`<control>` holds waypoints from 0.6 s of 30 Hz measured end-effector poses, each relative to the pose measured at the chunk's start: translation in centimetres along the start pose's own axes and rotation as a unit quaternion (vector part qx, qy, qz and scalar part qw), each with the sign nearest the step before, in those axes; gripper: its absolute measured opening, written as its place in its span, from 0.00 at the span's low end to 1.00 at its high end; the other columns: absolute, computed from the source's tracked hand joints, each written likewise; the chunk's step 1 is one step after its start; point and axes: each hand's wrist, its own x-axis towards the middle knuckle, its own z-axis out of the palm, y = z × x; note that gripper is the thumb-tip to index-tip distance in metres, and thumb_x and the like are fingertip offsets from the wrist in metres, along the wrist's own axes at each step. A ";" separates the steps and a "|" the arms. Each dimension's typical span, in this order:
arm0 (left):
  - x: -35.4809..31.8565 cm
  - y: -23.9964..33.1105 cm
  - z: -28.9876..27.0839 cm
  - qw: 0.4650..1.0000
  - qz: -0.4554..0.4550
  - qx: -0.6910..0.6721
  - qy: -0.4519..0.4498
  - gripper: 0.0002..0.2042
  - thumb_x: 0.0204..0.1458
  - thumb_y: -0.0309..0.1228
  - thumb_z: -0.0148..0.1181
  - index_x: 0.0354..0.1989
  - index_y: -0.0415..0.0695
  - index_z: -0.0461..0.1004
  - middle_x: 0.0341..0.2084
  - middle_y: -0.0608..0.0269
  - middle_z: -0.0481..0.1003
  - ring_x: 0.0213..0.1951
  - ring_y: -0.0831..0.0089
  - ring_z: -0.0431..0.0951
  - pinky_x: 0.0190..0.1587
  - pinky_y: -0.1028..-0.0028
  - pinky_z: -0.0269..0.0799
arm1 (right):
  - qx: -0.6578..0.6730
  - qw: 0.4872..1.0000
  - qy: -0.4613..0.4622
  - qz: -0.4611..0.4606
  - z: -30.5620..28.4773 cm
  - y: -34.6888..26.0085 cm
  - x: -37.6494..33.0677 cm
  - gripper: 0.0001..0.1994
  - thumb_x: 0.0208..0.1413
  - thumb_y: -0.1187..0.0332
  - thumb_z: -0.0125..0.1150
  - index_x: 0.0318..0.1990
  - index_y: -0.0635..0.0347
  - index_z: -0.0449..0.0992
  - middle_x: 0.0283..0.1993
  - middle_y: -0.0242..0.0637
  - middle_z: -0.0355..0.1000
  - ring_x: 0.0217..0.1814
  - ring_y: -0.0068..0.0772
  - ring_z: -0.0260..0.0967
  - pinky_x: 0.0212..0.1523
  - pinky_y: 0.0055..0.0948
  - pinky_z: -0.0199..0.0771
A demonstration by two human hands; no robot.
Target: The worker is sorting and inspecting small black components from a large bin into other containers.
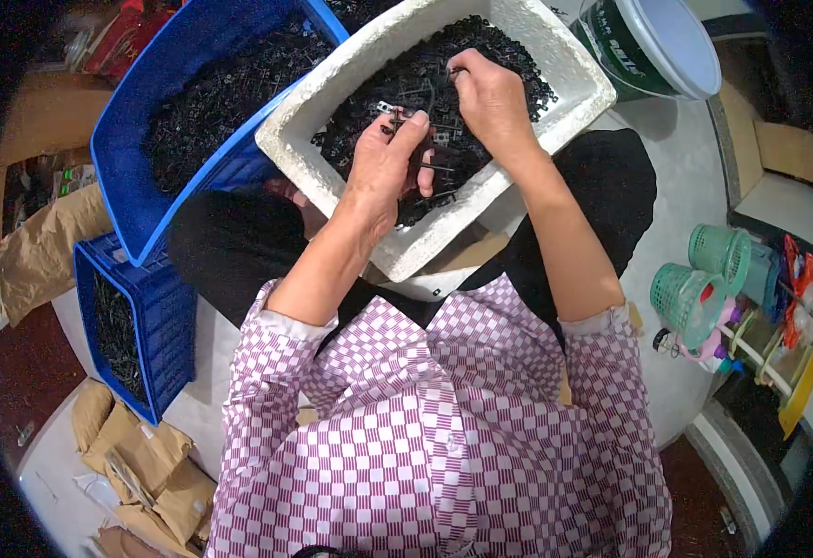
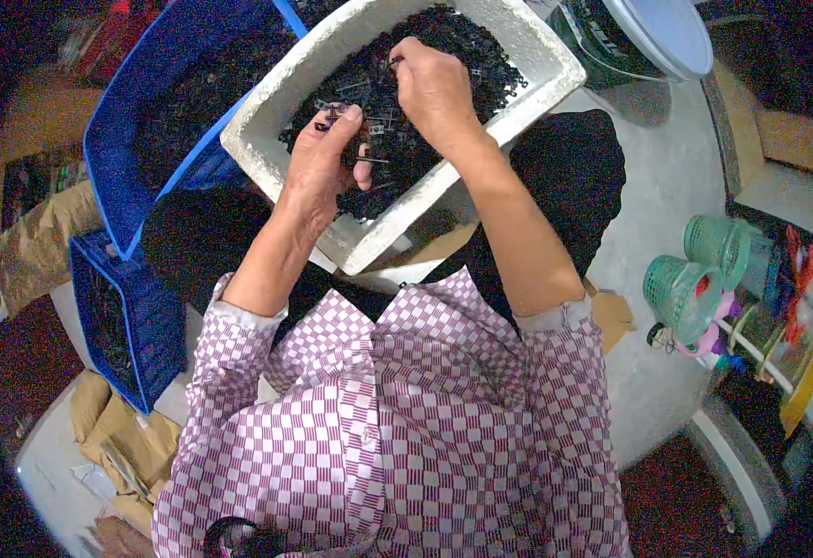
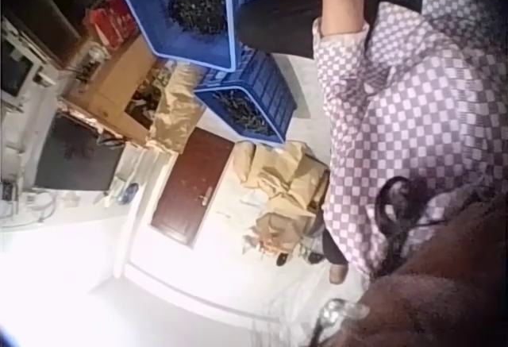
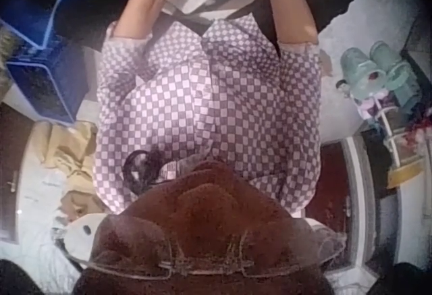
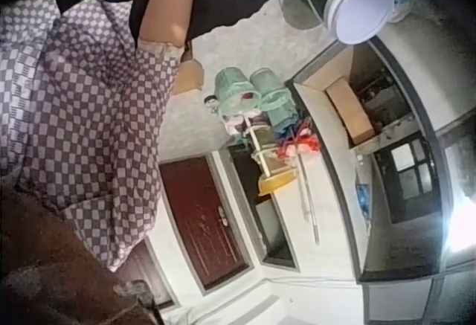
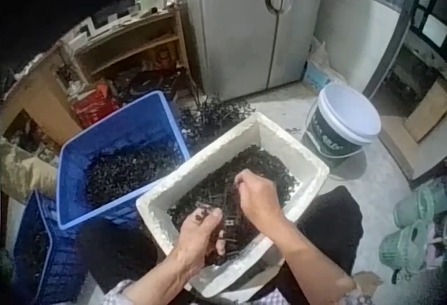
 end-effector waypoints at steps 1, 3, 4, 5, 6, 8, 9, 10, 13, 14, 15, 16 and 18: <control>-0.2 0.1 0.1 1.000 -0.007 0.000 0.011 0.09 0.53 0.37 0.52 0.30 0.44 0.66 0.17 0.67 0.67 0.12 0.79 0.66 0.13 0.79 0.64 | -0.045 0.998 0.014 -0.038 0.2 0.6 0.0 0.05 0.51 0.71 0.55 0.32 0.62 0.70 0.23 0.38 0.70 0.23 0.29 0.68 0.24 0.26 0.67; -0.5 0.3 0.3 0.999 -0.019 -0.001 0.034 0.09 0.53 0.36 0.52 0.29 0.44 0.66 0.16 0.67 0.67 0.11 0.79 0.65 0.12 0.79 0.63 | -0.135 0.983 0.040 -0.115 0.5 1.6 0.0 0.05 0.48 0.72 0.55 0.33 0.62 0.71 0.22 0.41 0.70 0.23 0.35 0.70 0.24 0.27 0.67; -0.5 0.4 0.4 0.999 -0.019 -0.001 0.033 0.09 0.53 0.36 0.52 0.29 0.44 0.66 0.16 0.67 0.67 0.11 0.79 0.65 0.12 0.79 0.63 | -0.135 0.983 0.040 -0.114 0.5 2.1 -0.1 0.05 0.48 0.72 0.55 0.33 0.62 0.71 0.22 0.41 0.70 0.23 0.35 0.70 0.24 0.27 0.67; -0.5 0.4 0.5 0.999 -0.026 0.000 0.019 0.09 0.53 0.36 0.52 0.29 0.43 0.65 0.16 0.67 0.67 0.11 0.78 0.65 0.12 0.79 0.63 | -0.147 0.984 0.033 -0.096 0.5 2.3 -0.1 0.06 0.48 0.72 0.56 0.34 0.61 0.71 0.24 0.42 0.70 0.25 0.37 0.70 0.25 0.28 0.67; -0.5 0.3 0.5 0.999 -0.033 0.000 0.006 0.09 0.53 0.36 0.52 0.29 0.43 0.65 0.16 0.67 0.67 0.11 0.78 0.65 0.12 0.79 0.62 | -0.159 0.984 0.025 -0.079 0.5 2.6 -0.2 0.07 0.47 0.71 0.56 0.34 0.61 0.71 0.25 0.43 0.71 0.27 0.38 0.71 0.25 0.29 0.67; -0.7 0.3 0.7 0.999 -0.041 0.001 -0.009 0.09 0.53 0.36 0.52 0.29 0.43 0.65 0.15 0.67 0.66 0.11 0.78 0.65 0.12 0.80 0.62 | -0.172 0.983 0.018 -0.061 0.1 3.1 0.1 0.07 0.47 0.71 0.56 0.35 0.61 0.71 0.26 0.44 0.71 0.28 0.40 0.71 0.26 0.29 0.67; -1.1 0.3 0.8 0.999 -0.040 -0.001 -0.008 0.09 0.53 0.36 0.52 0.29 0.43 0.65 0.15 0.67 0.66 0.11 0.79 0.65 0.12 0.80 0.62 | -0.142 0.989 0.026 -0.036 -0.2 3.4 0.5 0.07 0.48 0.70 0.57 0.34 0.61 0.71 0.25 0.42 0.71 0.28 0.37 0.70 0.25 0.28 0.66; -1.3 0.3 0.9 0.999 -0.039 -0.003 -0.007 0.09 0.53 0.36 0.52 0.28 0.43 0.65 0.15 0.67 0.66 0.11 0.79 0.65 0.12 0.80 0.62 | -0.112 0.993 0.036 -0.011 -0.6 3.8 0.9 0.08 0.48 0.68 0.57 0.34 0.62 0.71 0.25 0.40 0.71 0.27 0.34 0.70 0.24 0.26 0.65; -1.0 0.1 0.4 1.000 -0.024 -0.007 0.001 0.10 0.53 0.36 0.52 0.28 0.43 0.65 0.15 0.67 0.67 0.11 0.79 0.65 0.12 0.80 0.61 | 0.067 0.990 -0.010 0.123 -1.3 1.9 1.0 0.08 0.50 0.66 0.56 0.31 0.62 0.71 0.24 0.35 0.69 0.26 0.28 0.67 0.22 0.22 0.63; -0.7 -0.2 0.1 1.000 -0.011 -0.006 0.003 0.10 0.53 0.36 0.52 0.28 0.43 0.65 0.15 0.67 0.67 0.11 0.79 0.65 0.12 0.80 0.61 | 0.209 0.948 -0.061 0.232 -1.7 0.7 0.7 0.09 0.51 0.65 0.55 0.29 0.61 0.71 0.24 0.32 0.68 0.25 0.24 0.64 0.21 0.20 0.61; -0.4 -0.3 -0.1 1.000 -0.001 -0.004 -0.001 0.10 0.54 0.36 0.52 0.28 0.43 0.65 0.15 0.67 0.67 0.11 0.79 0.65 0.12 0.80 0.61 | 0.341 0.872 -0.104 0.336 -2.1 -0.2 0.5 0.10 0.52 0.63 0.55 0.28 0.61 0.71 0.24 0.29 0.67 0.24 0.21 0.62 0.20 0.18 0.59; -0.2 -0.5 -0.2 1.000 -0.001 -0.004 0.000 0.10 0.54 0.36 0.52 0.28 0.43 0.65 0.15 0.67 0.67 0.11 0.79 0.65 0.12 0.80 0.61 | 0.341 0.872 -0.105 0.336 -2.1 -0.6 0.2 0.10 0.52 0.63 0.55 0.28 0.61 0.71 0.24 0.29 0.67 0.24 0.21 0.62 0.20 0.18 0.59; 0.1 -0.9 -0.6 1.000 0.008 0.024 0.007 0.09 0.54 0.36 0.52 0.28 0.43 0.65 0.16 0.67 0.67 0.11 0.79 0.65 0.12 0.80 0.61 | 0.333 0.880 -0.165 0.295 -1.5 -1.3 -0.1 0.11 0.54 0.62 0.54 0.27 0.59 0.70 0.24 0.25 0.63 0.24 0.16 0.57 0.19 0.16 0.55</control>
